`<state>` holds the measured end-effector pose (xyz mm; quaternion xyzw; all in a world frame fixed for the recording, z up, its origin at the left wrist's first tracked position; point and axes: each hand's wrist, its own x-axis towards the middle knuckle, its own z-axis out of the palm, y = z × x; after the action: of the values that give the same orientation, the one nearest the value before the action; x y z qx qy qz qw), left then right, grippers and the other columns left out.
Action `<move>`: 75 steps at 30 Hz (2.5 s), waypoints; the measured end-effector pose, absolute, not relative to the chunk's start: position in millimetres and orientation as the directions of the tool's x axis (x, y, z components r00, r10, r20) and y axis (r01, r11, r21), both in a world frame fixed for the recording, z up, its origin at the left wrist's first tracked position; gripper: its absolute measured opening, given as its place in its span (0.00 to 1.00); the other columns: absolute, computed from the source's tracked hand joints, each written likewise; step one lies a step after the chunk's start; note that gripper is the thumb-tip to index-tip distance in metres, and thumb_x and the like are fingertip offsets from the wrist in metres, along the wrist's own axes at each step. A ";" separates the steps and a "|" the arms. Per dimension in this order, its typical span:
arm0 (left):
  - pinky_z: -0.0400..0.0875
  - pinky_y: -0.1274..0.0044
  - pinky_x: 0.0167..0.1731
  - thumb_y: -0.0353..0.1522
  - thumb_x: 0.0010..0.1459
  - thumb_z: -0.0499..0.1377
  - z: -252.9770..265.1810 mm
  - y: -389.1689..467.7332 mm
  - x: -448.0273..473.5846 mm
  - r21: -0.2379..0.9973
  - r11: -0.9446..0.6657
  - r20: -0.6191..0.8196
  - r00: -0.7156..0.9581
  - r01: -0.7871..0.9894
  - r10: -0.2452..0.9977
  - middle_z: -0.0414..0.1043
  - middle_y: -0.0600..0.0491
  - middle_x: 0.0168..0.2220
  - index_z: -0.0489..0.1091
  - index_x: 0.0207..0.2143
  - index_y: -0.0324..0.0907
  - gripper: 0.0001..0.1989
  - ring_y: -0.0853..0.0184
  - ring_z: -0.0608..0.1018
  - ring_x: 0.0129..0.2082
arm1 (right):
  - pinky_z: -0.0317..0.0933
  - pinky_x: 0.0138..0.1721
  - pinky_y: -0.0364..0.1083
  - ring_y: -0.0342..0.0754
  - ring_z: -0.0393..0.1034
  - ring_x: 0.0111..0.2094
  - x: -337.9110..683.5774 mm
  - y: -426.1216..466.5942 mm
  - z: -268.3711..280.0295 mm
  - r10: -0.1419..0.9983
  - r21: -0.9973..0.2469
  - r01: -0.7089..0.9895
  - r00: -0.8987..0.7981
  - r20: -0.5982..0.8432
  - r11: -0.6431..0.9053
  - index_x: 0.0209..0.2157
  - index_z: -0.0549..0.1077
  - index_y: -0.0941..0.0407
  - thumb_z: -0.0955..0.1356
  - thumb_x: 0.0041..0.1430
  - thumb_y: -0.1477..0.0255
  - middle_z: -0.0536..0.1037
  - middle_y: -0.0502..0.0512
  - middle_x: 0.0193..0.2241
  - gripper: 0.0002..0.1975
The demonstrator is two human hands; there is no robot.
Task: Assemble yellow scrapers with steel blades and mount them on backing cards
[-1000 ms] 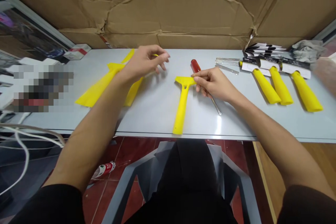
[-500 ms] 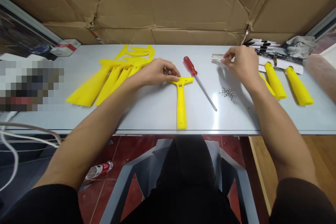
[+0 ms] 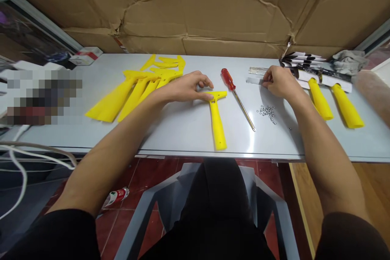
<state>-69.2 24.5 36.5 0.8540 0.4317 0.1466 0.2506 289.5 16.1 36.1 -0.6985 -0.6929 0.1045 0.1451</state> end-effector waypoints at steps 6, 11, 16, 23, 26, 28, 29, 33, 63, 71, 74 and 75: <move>0.76 0.72 0.49 0.39 0.61 0.67 34.9 22.5 -59.0 0.762 -0.498 0.326 0.420 0.413 0.847 0.78 0.47 0.52 0.74 0.51 0.43 0.18 0.66 0.79 0.47 | 0.68 0.50 0.45 0.38 0.70 0.37 258.3 -1.1 44.6 0.964 -0.484 0.871 0.053 0.260 0.083 0.53 0.80 0.53 0.72 0.62 0.73 0.81 0.55 0.42 0.17; 0.78 0.75 0.44 0.41 0.62 0.69 43.8 6.8 -48.5 0.850 -0.444 0.298 0.436 0.283 0.849 0.79 0.47 0.56 0.69 0.60 0.47 0.26 0.66 0.82 0.49 | 0.72 0.46 0.44 0.40 0.75 0.40 215.3 -26.3 45.4 0.925 -0.738 0.559 -0.193 0.328 0.378 0.47 0.83 0.54 0.75 0.61 0.56 0.81 0.55 0.45 0.20; 0.79 0.72 0.38 0.51 0.67 0.64 45.3 -1.1 -43.4 0.860 -0.458 0.326 0.449 0.224 0.832 0.83 0.49 0.41 0.74 0.47 0.44 0.21 0.65 0.84 0.40 | 0.74 0.43 0.46 0.40 0.74 0.38 192.6 -45.6 50.5 0.910 -0.836 0.358 -0.164 0.382 0.416 0.50 0.80 0.52 0.77 0.57 0.48 0.80 0.56 0.43 0.28; 0.79 0.71 0.32 0.53 0.65 0.65 47.2 0.3 -46.4 0.880 -0.466 0.422 0.300 0.093 0.856 0.82 0.51 0.37 0.75 0.43 0.46 0.21 0.63 0.86 0.38 | 0.74 0.41 0.50 0.44 0.74 0.38 196.5 -48.1 55.6 0.921 -0.879 0.277 -0.067 0.385 0.388 0.54 0.75 0.51 0.76 0.58 0.48 0.79 0.56 0.41 0.29; 0.79 0.71 0.30 0.54 0.65 0.65 51.6 -2.9 -46.9 0.886 -0.454 0.411 0.297 0.092 0.862 0.81 0.52 0.36 0.75 0.42 0.47 0.21 0.63 0.86 0.37 | 0.74 0.42 0.52 0.46 0.75 0.39 197.8 -47.4 54.5 0.911 -0.878 0.258 -0.022 0.411 0.403 0.54 0.73 0.49 0.75 0.59 0.46 0.80 0.56 0.40 0.30; 0.78 0.72 0.29 0.56 0.63 0.65 53.7 -4.8 -46.3 0.892 -0.440 0.397 0.288 0.101 0.871 0.80 0.53 0.34 0.75 0.42 0.48 0.22 0.63 0.85 0.35 | 0.74 0.42 0.51 0.46 0.75 0.40 197.7 -47.6 53.9 0.902 -0.865 0.285 0.004 0.432 0.413 0.56 0.71 0.49 0.73 0.59 0.43 0.80 0.56 0.41 0.31; 0.78 0.72 0.29 0.56 0.62 0.66 54.2 -5.5 -45.9 0.894 -0.436 0.393 0.286 0.103 0.874 0.79 0.54 0.33 0.75 0.42 0.48 0.23 0.63 0.85 0.35 | 0.74 0.42 0.50 0.46 0.76 0.40 197.2 -48.0 53.7 0.899 -0.858 0.309 0.015 0.437 0.411 0.56 0.71 0.48 0.72 0.60 0.42 0.80 0.57 0.41 0.32; 0.77 0.71 0.28 0.59 0.59 0.66 53.6 -6.5 -45.9 0.886 -0.456 0.413 0.301 0.087 0.860 0.78 0.54 0.32 0.73 0.39 0.49 0.25 0.64 0.84 0.33 | 0.74 0.39 0.49 0.45 0.76 0.39 192.6 -51.7 54.0 0.882 -0.844 0.325 0.054 0.468 0.427 0.53 0.73 0.50 0.70 0.60 0.40 0.79 0.57 0.40 0.32; 0.77 0.70 0.29 0.48 0.64 0.64 57.4 -6.1 -54.3 0.796 -0.573 0.536 0.214 0.195 0.817 0.81 0.54 0.42 0.83 0.33 0.52 0.15 0.60 0.84 0.45 | 0.79 0.49 0.50 0.44 0.80 0.44 178.2 -50.6 54.9 0.427 -0.472 0.287 0.207 0.880 0.834 0.31 0.82 0.56 0.75 0.60 0.75 0.82 0.52 0.40 0.03; 0.80 0.71 0.30 0.43 0.63 0.67 61.1 -8.5 -54.6 0.805 -0.570 0.541 0.191 0.166 0.819 0.81 0.53 0.44 0.84 0.35 0.52 0.08 0.61 0.84 0.45 | 0.76 0.43 0.44 0.41 0.79 0.45 177.0 -56.3 56.4 0.467 -0.492 0.209 0.162 0.870 0.845 0.36 0.84 0.53 0.75 0.60 0.78 0.81 0.51 0.42 0.06; 0.80 0.73 0.30 0.44 0.63 0.68 61.5 -8.1 -55.0 0.808 -0.559 0.525 0.199 0.189 0.827 0.80 0.53 0.48 0.83 0.40 0.53 0.08 0.60 0.84 0.49 | 0.74 0.34 0.44 0.41 0.79 0.35 177.5 -57.4 54.7 0.568 -0.591 0.132 0.176 0.804 0.795 0.38 0.82 0.54 0.76 0.60 0.74 0.79 0.51 0.37 0.04; 0.80 0.73 0.29 0.45 0.63 0.68 61.2 -7.7 -54.9 0.810 -0.556 0.520 0.211 0.186 0.828 0.80 0.53 0.48 0.83 0.42 0.54 0.10 0.60 0.84 0.49 | 0.72 0.31 0.43 0.40 0.77 0.32 177.9 -57.2 54.3 0.605 -0.627 0.118 0.179 0.776 0.770 0.39 0.81 0.54 0.76 0.61 0.72 0.78 0.51 0.34 0.04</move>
<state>-54.9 -7.7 61.2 0.7138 0.3552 0.5182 0.3096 177.9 -57.2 54.3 -0.2927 -0.6174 0.1713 0.7098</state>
